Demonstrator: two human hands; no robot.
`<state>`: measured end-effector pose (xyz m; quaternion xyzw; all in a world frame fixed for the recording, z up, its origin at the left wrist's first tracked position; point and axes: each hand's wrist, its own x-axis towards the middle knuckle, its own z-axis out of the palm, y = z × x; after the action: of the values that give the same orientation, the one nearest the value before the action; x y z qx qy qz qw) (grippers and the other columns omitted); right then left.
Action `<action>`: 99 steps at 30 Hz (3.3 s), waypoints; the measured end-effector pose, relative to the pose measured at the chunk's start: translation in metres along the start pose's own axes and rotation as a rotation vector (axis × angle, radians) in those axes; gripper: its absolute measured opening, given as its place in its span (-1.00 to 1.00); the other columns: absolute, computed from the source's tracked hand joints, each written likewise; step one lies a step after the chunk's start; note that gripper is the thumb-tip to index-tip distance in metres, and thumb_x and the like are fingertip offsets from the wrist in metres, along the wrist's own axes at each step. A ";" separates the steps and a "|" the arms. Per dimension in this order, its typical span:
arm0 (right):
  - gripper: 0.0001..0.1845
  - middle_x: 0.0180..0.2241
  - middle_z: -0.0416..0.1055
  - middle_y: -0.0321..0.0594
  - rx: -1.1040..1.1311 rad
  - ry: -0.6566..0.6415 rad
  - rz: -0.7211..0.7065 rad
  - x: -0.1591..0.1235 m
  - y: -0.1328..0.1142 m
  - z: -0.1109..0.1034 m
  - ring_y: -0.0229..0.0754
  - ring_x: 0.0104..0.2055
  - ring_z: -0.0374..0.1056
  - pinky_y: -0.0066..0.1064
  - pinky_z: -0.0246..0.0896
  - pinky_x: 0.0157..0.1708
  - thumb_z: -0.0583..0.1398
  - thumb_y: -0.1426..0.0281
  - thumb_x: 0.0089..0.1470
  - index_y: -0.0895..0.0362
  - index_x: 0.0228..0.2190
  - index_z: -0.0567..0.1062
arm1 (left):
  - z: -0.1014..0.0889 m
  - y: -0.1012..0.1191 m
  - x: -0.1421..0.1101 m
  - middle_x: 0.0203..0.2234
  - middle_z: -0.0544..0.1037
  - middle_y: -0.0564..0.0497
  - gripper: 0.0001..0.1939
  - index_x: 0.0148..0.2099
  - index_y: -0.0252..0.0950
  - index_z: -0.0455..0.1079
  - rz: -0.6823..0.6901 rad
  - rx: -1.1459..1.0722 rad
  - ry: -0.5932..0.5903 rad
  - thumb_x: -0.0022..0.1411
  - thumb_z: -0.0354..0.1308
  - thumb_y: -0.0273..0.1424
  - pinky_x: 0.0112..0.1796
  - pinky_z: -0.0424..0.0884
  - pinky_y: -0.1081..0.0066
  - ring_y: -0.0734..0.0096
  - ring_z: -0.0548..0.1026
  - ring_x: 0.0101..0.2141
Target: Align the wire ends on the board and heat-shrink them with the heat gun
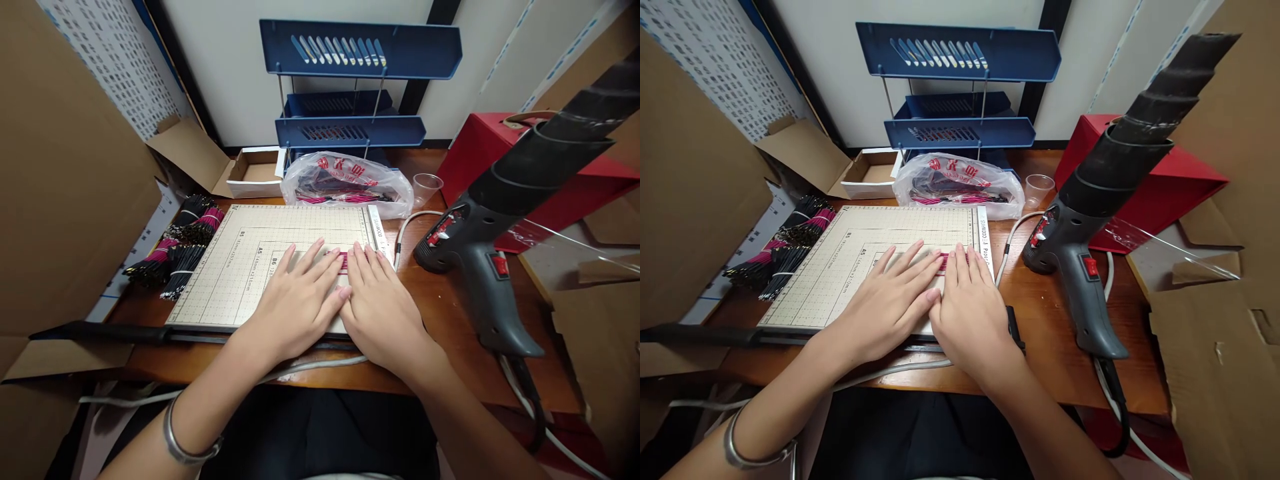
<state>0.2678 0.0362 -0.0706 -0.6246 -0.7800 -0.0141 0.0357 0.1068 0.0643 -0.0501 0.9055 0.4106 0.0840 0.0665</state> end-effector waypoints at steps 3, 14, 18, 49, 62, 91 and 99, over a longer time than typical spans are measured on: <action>-0.29 0.42 -0.10 0.16 0.011 0.017 0.009 0.000 -0.001 0.001 0.13 0.49 -0.15 -0.05 -0.18 0.47 -0.19 0.26 0.36 0.43 0.37 0.04 | -0.003 -0.003 0.008 0.40 0.22 0.05 -0.48 0.43 -0.29 0.18 0.013 0.031 0.030 0.51 -0.18 -0.32 0.40 -0.16 -0.13 0.16 -0.01 0.44; -0.27 0.41 -0.08 0.20 0.026 0.019 0.012 0.003 0.000 0.003 0.18 0.48 -0.13 -0.03 -0.18 0.47 -0.15 0.25 0.33 0.49 0.35 0.06 | -0.003 -0.006 0.029 0.34 0.33 -0.02 -0.46 0.34 -0.30 0.31 -0.119 -0.041 0.099 0.34 0.05 -0.39 0.38 -0.02 -0.13 0.07 0.12 0.40; -0.27 0.41 -0.06 0.19 0.041 0.025 0.020 0.002 0.000 0.003 0.18 0.48 -0.12 -0.02 -0.17 0.47 -0.14 0.24 0.33 0.48 0.35 0.08 | 0.003 -0.002 0.024 0.32 0.37 0.01 -0.53 0.32 -0.29 0.34 -0.128 -0.032 0.120 0.42 -0.02 -0.36 0.37 0.01 -0.09 0.09 0.16 0.39; -0.22 0.46 -0.32 0.09 0.281 -0.078 0.017 0.000 0.008 -0.003 -0.01 0.53 -0.38 -0.08 -0.35 0.50 -0.10 0.42 0.22 0.47 0.39 -0.10 | 0.007 0.006 0.015 0.47 -0.03 -0.11 -0.27 0.50 -0.46 -0.07 0.000 0.065 -0.107 0.54 -0.45 -0.09 0.42 -0.27 -0.06 0.19 -0.18 0.47; -0.09 0.41 0.08 -0.07 0.736 0.145 0.163 0.000 0.060 -0.013 -0.02 0.45 0.05 -0.03 -0.04 0.44 0.10 0.45 -0.03 0.24 0.38 0.11 | 0.011 0.011 0.015 0.43 0.07 -0.33 -0.19 0.45 -0.65 0.03 0.073 0.162 -0.007 0.52 -0.33 -0.03 0.43 -0.23 0.06 0.06 -0.11 0.46; -0.27 0.41 0.04 0.02 0.765 0.112 0.310 0.004 0.054 0.010 0.04 0.44 0.05 -0.02 0.06 0.39 -0.04 0.22 0.31 0.27 0.40 0.05 | 0.013 0.018 0.018 0.42 0.04 -0.44 -0.07 0.43 -0.68 0.04 0.053 0.152 -0.026 0.45 -0.23 0.11 0.41 -0.21 -0.03 -0.06 -0.13 0.45; -0.50 0.04 0.51 0.06 0.560 0.050 0.385 0.019 0.051 -0.008 0.21 0.04 0.47 -0.01 0.36 -0.01 -0.02 0.21 0.31 0.12 0.18 0.34 | 0.016 0.018 0.016 0.42 0.02 -0.43 -0.05 0.44 -0.69 0.02 0.055 0.152 -0.013 0.44 -0.25 0.13 0.42 -0.23 -0.02 -0.04 -0.14 0.46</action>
<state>0.3141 0.0651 -0.0628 -0.7259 -0.6202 0.1924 0.2270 0.1341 0.0639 -0.0604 0.9193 0.3904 0.0487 -0.0019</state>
